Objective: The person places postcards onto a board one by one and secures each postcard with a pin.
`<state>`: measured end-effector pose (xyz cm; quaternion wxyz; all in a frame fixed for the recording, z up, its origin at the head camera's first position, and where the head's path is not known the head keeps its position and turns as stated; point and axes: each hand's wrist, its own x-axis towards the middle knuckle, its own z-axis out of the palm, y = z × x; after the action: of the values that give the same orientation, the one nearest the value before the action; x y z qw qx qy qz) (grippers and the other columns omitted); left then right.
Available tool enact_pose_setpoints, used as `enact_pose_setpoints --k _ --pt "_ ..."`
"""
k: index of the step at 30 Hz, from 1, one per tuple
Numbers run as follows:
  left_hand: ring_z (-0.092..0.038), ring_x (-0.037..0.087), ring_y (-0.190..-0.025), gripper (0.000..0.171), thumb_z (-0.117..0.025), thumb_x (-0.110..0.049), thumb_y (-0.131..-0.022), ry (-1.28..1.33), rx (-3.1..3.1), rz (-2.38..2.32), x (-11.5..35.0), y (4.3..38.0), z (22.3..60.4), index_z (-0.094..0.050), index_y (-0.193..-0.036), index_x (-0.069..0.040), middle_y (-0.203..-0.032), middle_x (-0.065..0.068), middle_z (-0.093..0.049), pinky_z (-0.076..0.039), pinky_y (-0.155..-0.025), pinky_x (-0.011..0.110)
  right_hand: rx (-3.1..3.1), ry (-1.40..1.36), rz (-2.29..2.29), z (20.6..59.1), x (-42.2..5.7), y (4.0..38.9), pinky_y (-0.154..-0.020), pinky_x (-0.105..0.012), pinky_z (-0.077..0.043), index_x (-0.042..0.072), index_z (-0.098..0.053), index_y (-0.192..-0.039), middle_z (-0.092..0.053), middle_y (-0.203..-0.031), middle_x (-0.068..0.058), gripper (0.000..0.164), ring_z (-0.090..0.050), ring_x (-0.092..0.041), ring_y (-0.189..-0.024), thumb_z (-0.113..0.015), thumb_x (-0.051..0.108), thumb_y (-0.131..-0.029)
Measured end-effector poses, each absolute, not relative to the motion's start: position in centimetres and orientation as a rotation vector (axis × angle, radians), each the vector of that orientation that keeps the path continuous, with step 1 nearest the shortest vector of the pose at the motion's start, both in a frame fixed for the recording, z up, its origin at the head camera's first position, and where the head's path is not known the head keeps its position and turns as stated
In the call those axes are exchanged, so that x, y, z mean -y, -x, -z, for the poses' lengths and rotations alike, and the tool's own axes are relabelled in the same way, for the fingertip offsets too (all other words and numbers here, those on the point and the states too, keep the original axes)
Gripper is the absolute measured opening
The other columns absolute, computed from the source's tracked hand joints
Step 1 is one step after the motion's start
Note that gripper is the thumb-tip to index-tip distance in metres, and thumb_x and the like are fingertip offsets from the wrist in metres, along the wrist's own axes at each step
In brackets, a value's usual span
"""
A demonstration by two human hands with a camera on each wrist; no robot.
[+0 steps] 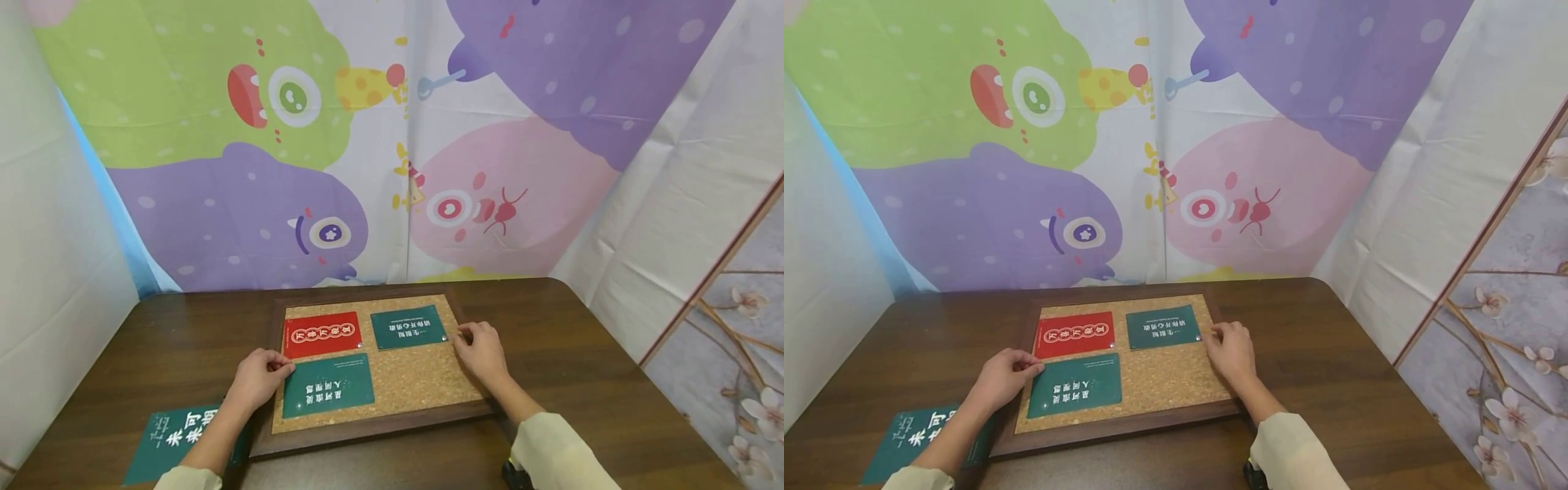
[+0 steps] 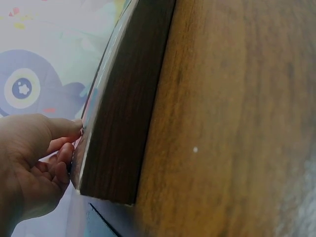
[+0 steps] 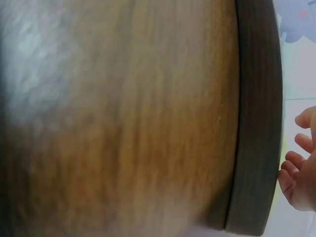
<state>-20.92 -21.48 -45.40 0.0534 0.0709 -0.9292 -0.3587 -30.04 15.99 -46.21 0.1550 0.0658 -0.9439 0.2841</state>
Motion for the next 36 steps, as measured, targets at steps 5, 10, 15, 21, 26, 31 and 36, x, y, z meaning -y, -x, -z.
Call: enact_pose_setpoints --k 5,10,15,21,26,31,36 --pt "-0.044 0.018 -0.070 0.015 -0.064 -0.019 -0.079 -0.227 2.827 1.098 21.3 21.0 45.3 -0.064 -0.082 -0.005 -0.080 0.008 -0.051 -0.035 -0.054 0.024 2.714 -0.161 -0.797 46.5 -16.7 30.1 -0.079 -0.041 -0.043 0.005 -0.064 -0.097 -0.058 -0.098 -0.012 0.026 -0.049 -0.028 -0.097 -0.061 0.024 -0.079" --pt "-0.044 0.018 -0.070 0.015 -0.064 -0.020 -0.079 -0.240 2.832 1.090 21.2 21.1 45.2 -0.064 -0.082 -0.005 -0.080 0.008 -0.051 -0.035 -0.054 0.024 2.728 -0.130 -0.821 46.9 -17.2 30.2 -0.082 -0.041 -0.043 0.004 -0.063 -0.098 -0.056 -0.101 -0.013 0.025 -0.050 -0.027 -0.099 -0.060 0.020 -0.079" --pt "-0.045 0.018 -0.070 0.016 -0.063 -0.020 -0.079 -0.223 2.832 1.078 21.2 21.0 45.2 -0.064 -0.082 -0.004 -0.080 0.008 -0.051 -0.035 -0.054 0.024 2.733 -0.112 -0.839 47.3 -17.5 30.4 -0.082 -0.041 -0.044 0.003 -0.062 -0.101 -0.055 -0.101 -0.015 0.025 -0.052 -0.028 -0.097 -0.059 0.017 -0.080" --pt "-0.045 0.018 -0.070 0.018 -0.063 -0.022 -0.079 -0.210 2.851 1.073 21.3 21.0 45.1 -0.064 -0.083 -0.004 -0.081 0.007 -0.052 -0.036 -0.055 0.024 2.749 -0.103 -0.849 47.5 -17.6 30.6 -0.085 -0.043 -0.043 -0.002 -0.060 -0.105 -0.055 -0.104 -0.018 0.030 -0.052 -0.031 -0.099 -0.058 0.017 -0.081" --pt "-0.046 0.018 -0.072 0.022 -0.063 -0.026 -0.080 -0.232 2.862 1.095 21.6 20.9 45.0 -0.064 -0.087 -0.005 -0.083 0.007 -0.054 -0.038 -0.055 0.024 2.764 -0.107 -0.849 47.4 -17.6 30.6 -0.085 -0.043 -0.043 -0.002 -0.060 -0.107 -0.056 -0.103 -0.019 0.032 -0.053 -0.031 -0.099 -0.057 0.018 -0.081" --pt "-0.047 0.019 -0.075 0.026 -0.061 -0.030 -0.081 -0.258 2.856 1.113 22.0 20.7 44.9 -0.063 -0.089 -0.005 -0.088 0.009 -0.057 -0.039 -0.057 0.024 2.766 -0.102 -0.847 47.3 -17.4 30.6 -0.085 -0.043 -0.043 -0.002 -0.060 -0.107 -0.056 -0.103 -0.018 0.032 -0.053 -0.031 -0.098 -0.058 0.018 -0.081" --pt "-0.048 0.018 -0.074 0.027 -0.060 -0.030 -0.081 -0.261 2.842 1.100 22.5 20.5 44.8 -0.063 -0.092 -0.005 -0.087 0.008 -0.060 -0.039 -0.056 0.023 2.773 -0.090 -0.848 47.2 -17.4 30.6 -0.085 -0.043 -0.043 -0.002 -0.060 -0.107 -0.056 -0.102 -0.019 0.032 -0.053 -0.032 -0.098 -0.058 0.017 -0.081"
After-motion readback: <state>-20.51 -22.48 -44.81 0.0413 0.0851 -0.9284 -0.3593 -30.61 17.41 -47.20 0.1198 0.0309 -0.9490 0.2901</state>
